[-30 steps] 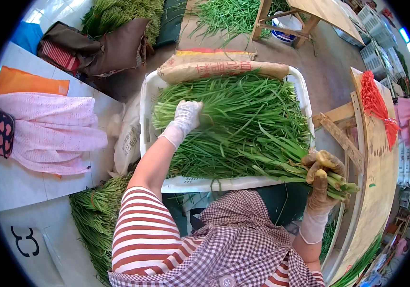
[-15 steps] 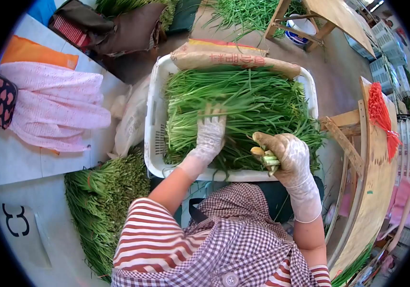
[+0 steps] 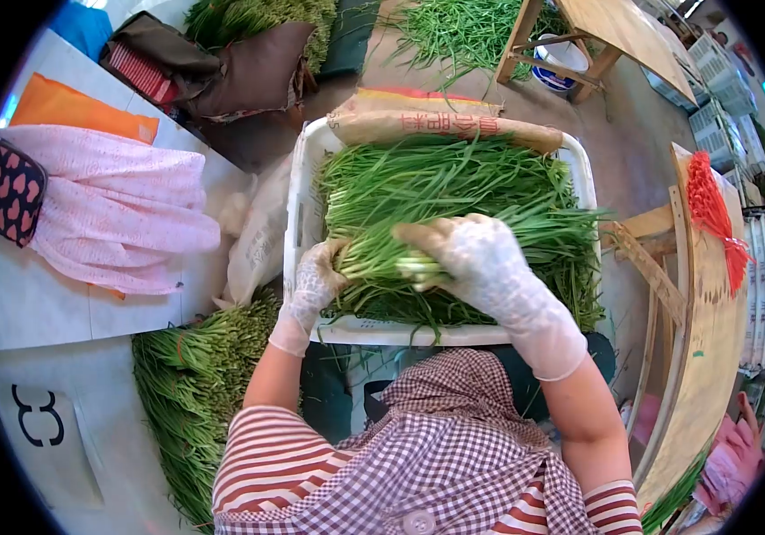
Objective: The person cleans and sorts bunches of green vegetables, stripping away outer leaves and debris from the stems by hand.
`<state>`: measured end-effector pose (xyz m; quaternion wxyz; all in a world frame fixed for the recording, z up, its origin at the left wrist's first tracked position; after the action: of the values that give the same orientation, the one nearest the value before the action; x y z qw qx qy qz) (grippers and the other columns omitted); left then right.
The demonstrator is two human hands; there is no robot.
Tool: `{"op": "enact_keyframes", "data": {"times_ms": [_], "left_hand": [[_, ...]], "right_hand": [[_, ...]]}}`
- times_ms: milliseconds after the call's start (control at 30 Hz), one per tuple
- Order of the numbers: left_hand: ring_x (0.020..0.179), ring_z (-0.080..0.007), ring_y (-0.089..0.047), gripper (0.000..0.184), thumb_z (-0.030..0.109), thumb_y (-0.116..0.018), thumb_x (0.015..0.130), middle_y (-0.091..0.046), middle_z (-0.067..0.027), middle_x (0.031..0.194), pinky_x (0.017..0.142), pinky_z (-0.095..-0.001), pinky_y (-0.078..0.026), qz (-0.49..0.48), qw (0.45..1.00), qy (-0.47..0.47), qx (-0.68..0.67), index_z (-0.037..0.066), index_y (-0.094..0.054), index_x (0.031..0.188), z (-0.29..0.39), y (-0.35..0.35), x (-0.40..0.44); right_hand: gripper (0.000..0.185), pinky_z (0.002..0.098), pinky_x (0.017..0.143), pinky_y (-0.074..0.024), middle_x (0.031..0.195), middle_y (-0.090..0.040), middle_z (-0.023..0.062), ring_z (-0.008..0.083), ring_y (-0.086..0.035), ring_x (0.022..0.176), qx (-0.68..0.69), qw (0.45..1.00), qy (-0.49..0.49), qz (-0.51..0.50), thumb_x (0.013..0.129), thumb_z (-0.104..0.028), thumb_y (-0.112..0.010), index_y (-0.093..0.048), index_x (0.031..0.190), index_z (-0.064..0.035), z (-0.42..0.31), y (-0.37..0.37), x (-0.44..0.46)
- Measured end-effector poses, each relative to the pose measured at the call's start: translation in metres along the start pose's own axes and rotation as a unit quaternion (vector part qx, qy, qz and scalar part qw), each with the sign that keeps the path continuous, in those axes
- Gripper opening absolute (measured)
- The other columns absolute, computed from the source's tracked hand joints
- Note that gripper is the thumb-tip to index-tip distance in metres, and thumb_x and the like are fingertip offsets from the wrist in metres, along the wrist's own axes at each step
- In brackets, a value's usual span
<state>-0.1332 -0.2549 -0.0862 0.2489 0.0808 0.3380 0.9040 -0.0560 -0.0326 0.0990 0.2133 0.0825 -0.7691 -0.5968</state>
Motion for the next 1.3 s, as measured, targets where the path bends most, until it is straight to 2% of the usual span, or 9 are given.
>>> {"op": "enact_keyframes", "data": {"times_ms": [100, 200, 533, 667, 800, 1000, 1133, 1200, 1300], "left_hand": [[0.089, -0.0182, -0.063, 0.054, 0.004, -0.083, 0.062, -0.065, -0.0085, 0.096, 0.080, -0.0309, -0.052, 0.029, 0.997, -0.049, -0.046, 0.001, -0.061, 0.111, 0.054, 0.013, -0.004], [0.090, -0.0196, -0.062, 0.052, 0.004, -0.082, 0.063, -0.064, -0.0089, 0.095, 0.080, -0.0312, -0.051, 0.002, 0.993, -0.054, -0.102, 0.001, -0.061, 0.110, 0.068, 0.013, -0.006], [0.100, -0.0244, -0.061, 0.041, 0.003, -0.077, 0.067, -0.064, -0.0111, 0.107, 0.089, -0.0331, -0.048, 0.016, 0.997, 0.025, 0.069, 0.002, -0.063, 0.106, 0.012, 0.011, 0.006], [0.106, -0.0309, -0.058, 0.054, 0.008, -0.078, 0.067, -0.058, -0.0179, 0.116, 0.092, -0.0380, -0.047, 0.219, 0.924, -0.152, 0.273, 0.005, -0.059, 0.117, 0.116, 0.046, -0.003], [0.107, -0.0306, -0.058, 0.062, 0.007, -0.076, 0.071, -0.051, -0.0208, 0.130, 0.093, -0.0372, -0.049, 0.157, 0.960, -0.215, 0.090, 0.004, -0.052, 0.129, 0.169, 0.015, 0.002], [0.098, -0.0272, -0.064, 0.038, 0.013, -0.068, 0.084, -0.065, -0.0198, 0.108, 0.085, -0.0343, -0.050, 0.006, 0.965, -0.082, -0.249, -0.003, -0.060, 0.117, 0.134, -0.068, 0.037], [0.101, -0.0219, -0.061, 0.019, 0.005, -0.054, 0.091, -0.062, -0.0126, 0.110, 0.083, -0.0305, -0.050, -0.055, 0.908, -0.125, -0.395, -0.004, -0.064, 0.104, 0.102, -0.083, 0.047], [0.099, -0.0216, -0.060, 0.021, 0.011, -0.051, 0.094, -0.061, -0.0147, 0.102, 0.081, -0.0302, -0.049, 0.053, 0.880, -0.019, -0.471, -0.004, -0.064, 0.098, 0.138, -0.076, 0.041], [0.100, -0.0250, -0.059, 0.033, 0.022, -0.049, 0.095, -0.064, -0.0160, 0.107, 0.094, -0.0371, -0.044, 0.093, 0.971, 0.015, -0.219, -0.004, -0.057, 0.113, 0.041, -0.097, 0.068]], "right_hand": [[0.087, 0.0371, 0.073, -0.0536, 0.118, -0.062, 0.0133, 0.0300, -0.067, 0.086, 0.062, 0.996, 0.000, -0.058, 0.064, -0.034, -0.078, -0.041, 0.139, -0.0093, -0.004, -0.040, 0.014], [0.094, 0.0389, 0.073, -0.0543, 0.121, -0.060, 0.0155, 0.0334, -0.066, 0.086, 0.047, 0.989, -0.001, -0.139, 0.062, -0.027, -0.081, -0.035, 0.141, -0.0042, -0.002, -0.089, 0.021], [0.044, 0.0296, 0.074, -0.0569, 0.096, -0.070, 0.0084, 0.0183, -0.069, 0.080, 0.342, 0.905, -0.240, 0.076, 0.072, -0.013, -0.076, -0.063, 0.114, -0.0108, 0.066, -0.084, -0.016], [0.042, 0.0244, 0.083, -0.0527, 0.101, -0.070, 0.0045, 0.0095, -0.065, 0.090, 0.472, 0.828, -0.272, 0.131, 0.076, -0.008, -0.075, -0.062, 0.117, -0.0079, 0.085, -0.072, -0.034], [0.037, 0.0240, 0.087, -0.0510, 0.107, -0.068, 0.0022, 0.0079, -0.062, 0.095, 0.571, 0.758, -0.269, 0.165, 0.079, -0.002, -0.073, -0.063, 0.114, -0.0058, 0.084, -0.062, -0.041], [0.050, 0.0402, 0.099, -0.0425, 0.112, -0.066, 0.0056, 0.0243, -0.059, 0.102, 0.201, 0.958, -0.121, 0.162, 0.064, -0.026, -0.084, -0.067, 0.112, -0.0224, 0.074, -0.043, -0.047], [0.041, 0.0390, 0.096, -0.0410, 0.096, -0.066, 0.0080, 0.0198, -0.058, 0.100, 0.216, 0.922, -0.119, 0.300, 0.067, -0.028, -0.081, -0.066, 0.101, -0.0107, 0.078, -0.045, -0.069], [0.031, 0.0333, 0.083, -0.0470, 0.085, -0.065, 0.0075, 0.0165, -0.060, 0.085, 0.443, 0.827, -0.256, 0.231, 0.071, -0.022, -0.078, -0.062, 0.092, -0.0050, 0.085, -0.029, -0.084], [0.022, 0.0269, 0.070, -0.0511, 0.082, -0.064, 0.0058, 0.0160, -0.061, 0.075, 0.448, 0.779, -0.180, 0.400, 0.077, -0.012, -0.073, -0.059, 0.091, -0.0035, 0.067, 0.043, -0.091]]}}
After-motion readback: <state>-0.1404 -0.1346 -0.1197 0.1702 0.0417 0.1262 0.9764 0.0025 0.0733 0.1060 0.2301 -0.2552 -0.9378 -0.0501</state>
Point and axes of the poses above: each hand's wrist, its own x-axis towards the middle knuckle, its own y-axis out of the back of the hand, z = x × y, the point moved 3 cm from there along x, towards the middle knuckle
